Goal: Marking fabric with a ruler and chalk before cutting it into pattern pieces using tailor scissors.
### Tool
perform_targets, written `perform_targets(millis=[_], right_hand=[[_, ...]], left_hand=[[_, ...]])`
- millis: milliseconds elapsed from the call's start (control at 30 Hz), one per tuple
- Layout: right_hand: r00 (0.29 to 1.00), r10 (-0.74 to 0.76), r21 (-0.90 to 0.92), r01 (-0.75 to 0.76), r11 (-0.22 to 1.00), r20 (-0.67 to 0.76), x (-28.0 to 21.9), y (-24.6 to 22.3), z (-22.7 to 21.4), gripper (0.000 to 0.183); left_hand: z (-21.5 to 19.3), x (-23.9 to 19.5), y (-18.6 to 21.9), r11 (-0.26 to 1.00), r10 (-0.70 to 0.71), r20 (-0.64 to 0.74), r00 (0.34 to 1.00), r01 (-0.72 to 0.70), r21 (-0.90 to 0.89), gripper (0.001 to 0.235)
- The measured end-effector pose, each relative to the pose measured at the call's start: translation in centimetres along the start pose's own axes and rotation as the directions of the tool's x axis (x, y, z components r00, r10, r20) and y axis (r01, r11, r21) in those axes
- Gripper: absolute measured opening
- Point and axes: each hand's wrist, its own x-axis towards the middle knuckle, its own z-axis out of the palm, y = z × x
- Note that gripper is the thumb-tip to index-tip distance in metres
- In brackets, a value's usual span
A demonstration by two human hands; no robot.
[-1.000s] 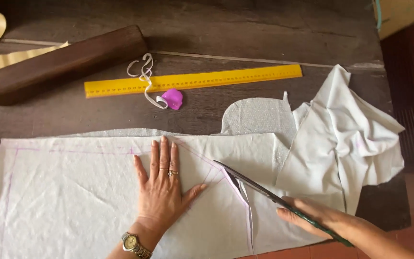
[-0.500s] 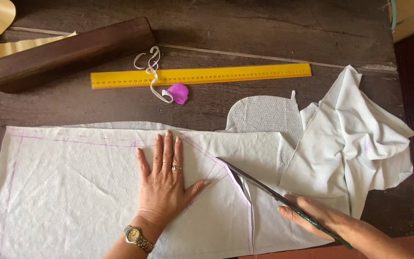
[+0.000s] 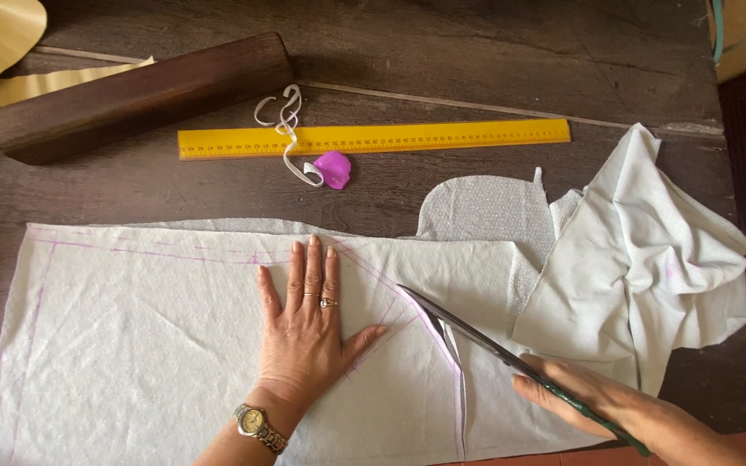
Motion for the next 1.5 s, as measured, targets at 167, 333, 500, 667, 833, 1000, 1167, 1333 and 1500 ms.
perform_targets(millis=[167,333,500,667,833,1000,1167,1333,1500], right_hand=[[0.997,0.05,-0.002,-0.05,0.999,-0.06,0.7,-2.6,-0.1,0.026],[0.997,0.063,-0.035,-0.065,0.997,-0.055,2.1,-1.8,0.3,0.04],[0.994,0.052,-0.043,-0.057,0.997,-0.092,1.8,-2.6,0.3,0.043],[0.98,0.144,0.014,-0.144,0.99,-0.139,2.1,-2.2,0.6,0.042],[0.994,0.045,0.005,-0.045,0.999,-0.104,2.1,-2.4,0.1,0.04],[0.998,0.013,0.016,-0.012,1.0,-0.067,1.9,-5.3,-0.9,0.031],[0.997,0.038,0.037,-0.036,0.999,-0.06,2.1,-7.5,-1.3,0.04],[0.991,0.12,-0.041,-0.122,0.992,-0.06,2.4,-8.0,-1.2,0.041],[0.966,0.234,-0.044,-0.24,0.97,-0.106,2.8,-8.0,-1.0,0.045]], left_hand=[[0.0,0.0,0.0,1.0,-0.002,0.009,1.0,0.002,-0.01,0.101],[0.0,0.0,0.0,1.0,-0.002,-0.009,1.0,0.001,-0.022,0.101],[0.0,0.0,0.0,1.0,-0.003,-0.002,1.0,0.003,-0.022,0.101],[0.0,0.0,0.0,1.0,-0.006,0.001,1.0,0.006,-0.017,0.101],[0.0,0.1,0.0,1.0,-0.018,0.019,1.0,0.018,-0.008,0.102],[0.0,0.0,0.1,1.0,-0.021,0.007,1.0,0.021,-0.004,0.102],[0.2,0.0,0.0,1.0,-0.022,0.0,1.0,0.022,-0.011,0.102],[0.1,0.0,0.0,0.999,-0.023,0.002,1.0,0.023,-0.026,0.101],[0.1,-0.1,0.0,1.0,-0.024,0.009,1.0,0.024,-0.011,0.101]])
